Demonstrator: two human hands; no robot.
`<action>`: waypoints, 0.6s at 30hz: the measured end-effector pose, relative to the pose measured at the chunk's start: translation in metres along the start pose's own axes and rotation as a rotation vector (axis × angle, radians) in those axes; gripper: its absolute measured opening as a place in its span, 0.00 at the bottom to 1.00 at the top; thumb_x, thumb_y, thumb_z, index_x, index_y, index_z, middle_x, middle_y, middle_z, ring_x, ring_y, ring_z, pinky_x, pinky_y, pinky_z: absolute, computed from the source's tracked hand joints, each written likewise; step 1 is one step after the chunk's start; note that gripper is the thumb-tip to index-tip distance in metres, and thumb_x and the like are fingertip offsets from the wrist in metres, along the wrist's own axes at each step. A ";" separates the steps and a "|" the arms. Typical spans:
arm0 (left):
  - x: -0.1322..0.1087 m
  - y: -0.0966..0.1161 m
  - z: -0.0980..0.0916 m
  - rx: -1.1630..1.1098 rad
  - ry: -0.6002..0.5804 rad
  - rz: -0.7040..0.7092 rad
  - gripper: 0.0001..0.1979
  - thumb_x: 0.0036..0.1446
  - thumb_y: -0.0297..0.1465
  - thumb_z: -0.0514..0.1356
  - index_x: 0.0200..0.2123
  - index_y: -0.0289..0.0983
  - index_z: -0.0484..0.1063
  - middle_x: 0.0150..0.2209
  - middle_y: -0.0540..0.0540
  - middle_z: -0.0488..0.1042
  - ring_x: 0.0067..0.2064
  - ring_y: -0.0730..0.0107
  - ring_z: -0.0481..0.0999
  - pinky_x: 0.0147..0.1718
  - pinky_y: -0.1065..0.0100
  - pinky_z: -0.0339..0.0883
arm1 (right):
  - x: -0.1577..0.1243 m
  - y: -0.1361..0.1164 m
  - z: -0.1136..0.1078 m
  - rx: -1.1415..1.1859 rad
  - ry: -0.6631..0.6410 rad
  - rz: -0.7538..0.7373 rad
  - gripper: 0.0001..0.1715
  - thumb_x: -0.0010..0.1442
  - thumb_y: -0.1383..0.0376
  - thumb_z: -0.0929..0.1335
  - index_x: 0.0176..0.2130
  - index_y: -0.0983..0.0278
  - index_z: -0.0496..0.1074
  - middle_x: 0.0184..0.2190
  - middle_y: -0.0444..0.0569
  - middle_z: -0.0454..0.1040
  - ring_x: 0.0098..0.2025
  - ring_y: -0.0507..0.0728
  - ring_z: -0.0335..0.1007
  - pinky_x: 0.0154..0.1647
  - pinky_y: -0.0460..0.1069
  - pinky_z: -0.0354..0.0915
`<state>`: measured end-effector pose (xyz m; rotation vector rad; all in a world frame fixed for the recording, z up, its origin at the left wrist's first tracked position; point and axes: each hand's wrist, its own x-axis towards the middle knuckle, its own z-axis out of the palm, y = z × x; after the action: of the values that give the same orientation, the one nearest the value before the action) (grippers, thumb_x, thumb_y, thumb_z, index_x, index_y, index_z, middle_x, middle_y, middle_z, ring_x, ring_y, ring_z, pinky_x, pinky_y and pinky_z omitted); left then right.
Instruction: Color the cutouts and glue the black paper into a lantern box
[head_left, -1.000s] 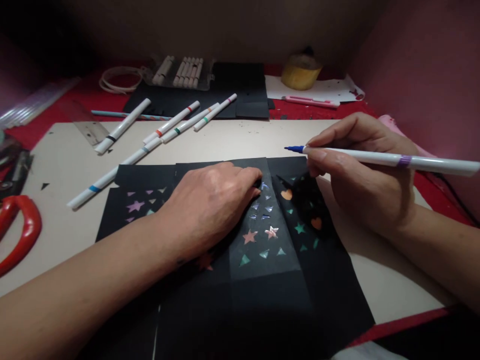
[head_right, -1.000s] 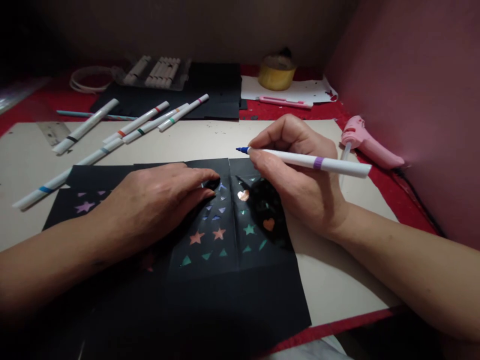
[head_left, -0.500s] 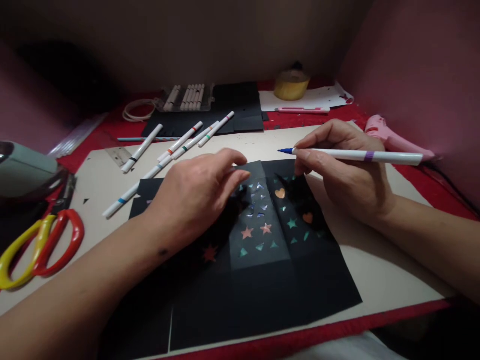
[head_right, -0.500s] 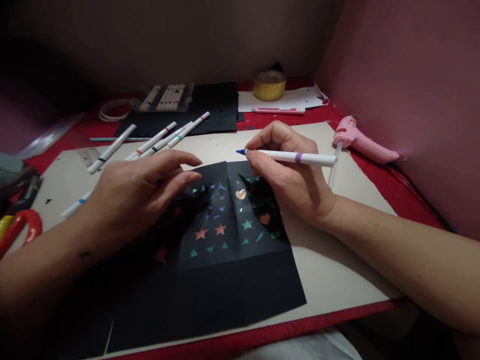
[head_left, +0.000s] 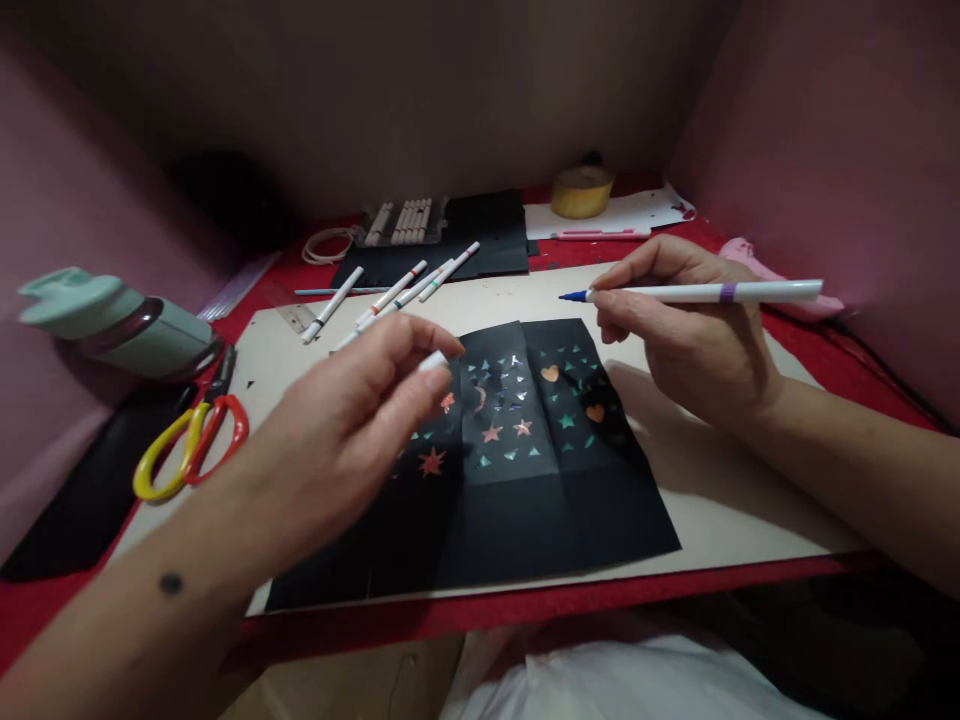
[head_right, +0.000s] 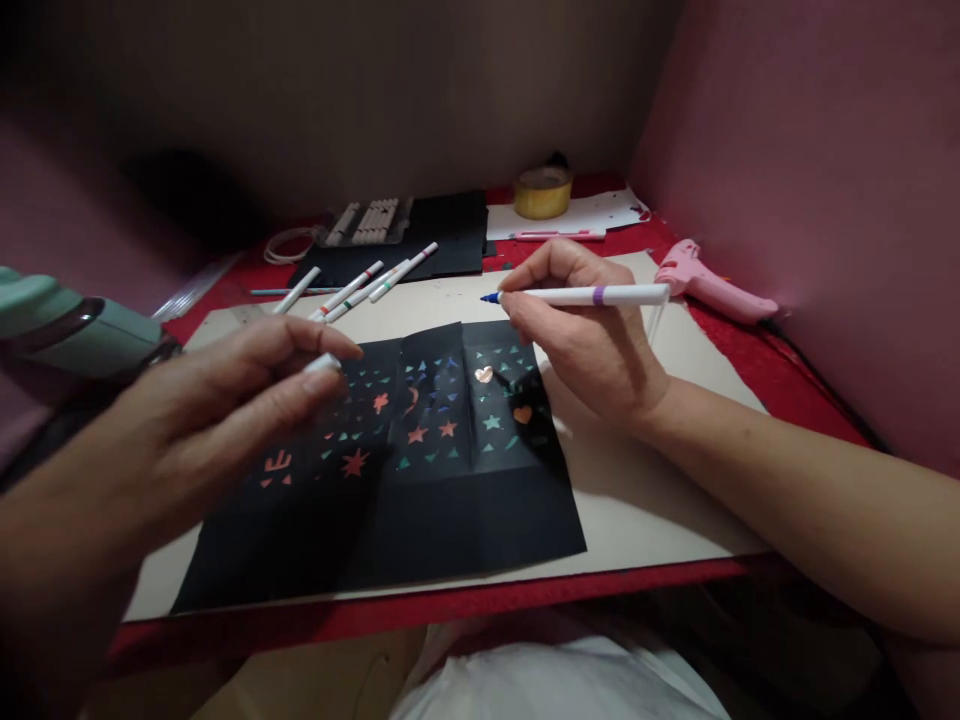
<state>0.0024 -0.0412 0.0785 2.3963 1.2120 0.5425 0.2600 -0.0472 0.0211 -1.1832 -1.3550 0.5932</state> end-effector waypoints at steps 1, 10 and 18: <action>-0.008 0.001 0.006 -0.003 -0.019 0.013 0.11 0.68 0.34 0.52 0.46 0.40 0.71 0.27 0.54 0.71 0.26 0.72 0.70 0.22 0.72 0.63 | -0.001 -0.001 0.000 0.020 -0.001 0.009 0.03 0.55 0.69 0.70 0.31 0.60 0.73 0.25 0.43 0.74 0.26 0.52 0.67 0.28 0.50 0.63; -0.038 -0.008 0.045 0.446 0.040 0.212 0.18 0.68 0.24 0.49 0.55 0.36 0.72 0.40 0.44 0.78 0.40 0.61 0.80 0.36 0.63 0.73 | -0.006 -0.001 0.003 -0.051 -0.066 -0.014 0.06 0.52 0.73 0.71 0.27 0.62 0.74 0.24 0.42 0.74 0.25 0.51 0.68 0.26 0.48 0.62; -0.008 0.002 0.051 0.698 -0.128 0.103 0.24 0.65 0.23 0.50 0.59 0.44 0.73 0.35 0.46 0.75 0.35 0.59 0.78 0.27 0.64 0.66 | -0.010 -0.008 0.005 -0.077 -0.124 -0.004 0.06 0.53 0.72 0.72 0.27 0.62 0.73 0.25 0.42 0.75 0.26 0.51 0.67 0.25 0.47 0.61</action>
<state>0.0249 -0.0582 0.0351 3.0146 1.3885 -0.0331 0.2511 -0.0578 0.0231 -1.2223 -1.4965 0.6247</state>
